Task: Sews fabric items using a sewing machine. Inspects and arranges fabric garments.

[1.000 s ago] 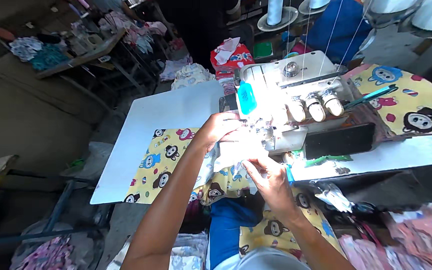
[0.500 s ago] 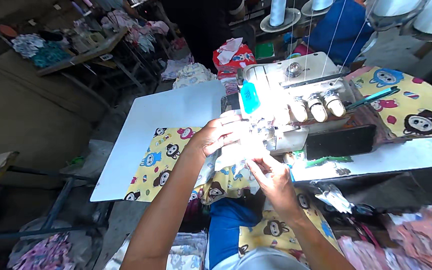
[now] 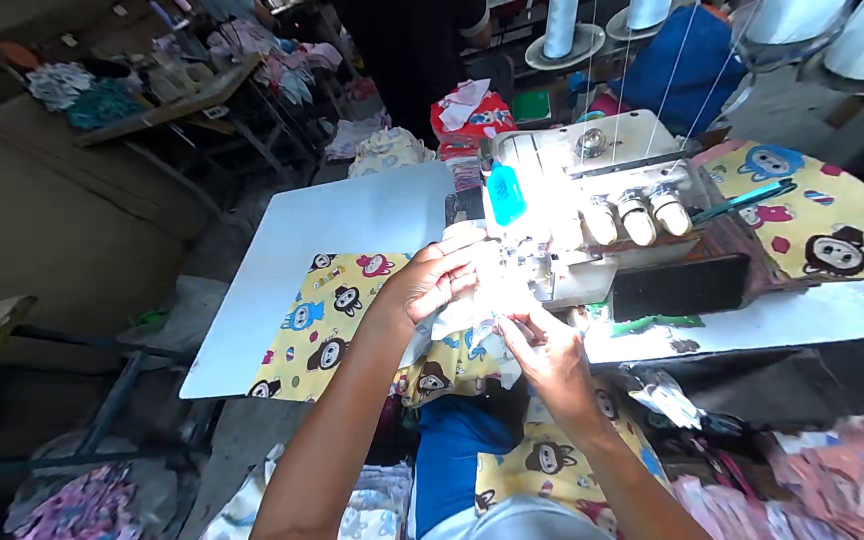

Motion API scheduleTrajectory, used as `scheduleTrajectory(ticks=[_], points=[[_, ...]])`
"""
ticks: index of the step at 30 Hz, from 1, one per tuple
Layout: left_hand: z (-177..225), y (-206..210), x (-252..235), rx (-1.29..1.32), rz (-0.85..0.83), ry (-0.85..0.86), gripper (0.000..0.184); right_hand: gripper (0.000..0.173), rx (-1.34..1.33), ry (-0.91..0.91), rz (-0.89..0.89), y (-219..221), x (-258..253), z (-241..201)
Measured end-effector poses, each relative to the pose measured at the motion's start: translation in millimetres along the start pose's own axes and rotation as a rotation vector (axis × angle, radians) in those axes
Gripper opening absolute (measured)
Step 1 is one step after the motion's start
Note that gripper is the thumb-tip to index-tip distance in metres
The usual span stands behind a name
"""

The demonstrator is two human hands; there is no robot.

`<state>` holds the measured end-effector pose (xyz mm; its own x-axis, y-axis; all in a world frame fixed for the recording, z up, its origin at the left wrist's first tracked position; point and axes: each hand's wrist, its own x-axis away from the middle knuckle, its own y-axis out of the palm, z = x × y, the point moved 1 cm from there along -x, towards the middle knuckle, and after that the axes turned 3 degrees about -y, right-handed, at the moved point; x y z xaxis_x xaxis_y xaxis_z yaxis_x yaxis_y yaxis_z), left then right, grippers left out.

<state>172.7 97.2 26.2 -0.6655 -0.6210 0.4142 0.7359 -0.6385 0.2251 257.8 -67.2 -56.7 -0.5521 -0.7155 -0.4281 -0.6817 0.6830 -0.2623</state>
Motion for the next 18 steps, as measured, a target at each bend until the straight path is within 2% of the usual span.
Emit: scheduleTrajectory(ticks=[3, 6, 11, 13, 16, 18], points=[[3.3, 0.8, 19.5, 0.007, -0.002, 0.077, 0.029, 0.018, 0.112, -0.075, 0.078, -0.5, -11.4, -6.0], [11.5, 6.4, 45.2, -0.047, -0.020, 0.240, 0.033, 0.017, 0.108, -0.177, 0.119, -3.5, -31.8, -15.4], [25.4, 16.8, 71.7, -0.142, -0.040, 0.494, 0.033, 0.032, 0.027, -0.269, 0.116, -1.3, -56.8, -22.7], [24.7, 17.5, 68.1, -0.128, -0.020, 0.508, 0.033, 0.032, 0.007, -0.243, 0.098, 0.6, -59.6, -24.0], [18.6, 14.9, 53.8, -0.085, 0.032, 0.476, 0.034, 0.016, -0.134, -0.202, 0.044, -1.4, -60.7, -25.8], [12.2, 11.1, 38.9, -0.012, 0.052, 0.438, 0.037, 0.012, -0.261, -0.168, 0.001, -4.1, -58.8, -25.8]])
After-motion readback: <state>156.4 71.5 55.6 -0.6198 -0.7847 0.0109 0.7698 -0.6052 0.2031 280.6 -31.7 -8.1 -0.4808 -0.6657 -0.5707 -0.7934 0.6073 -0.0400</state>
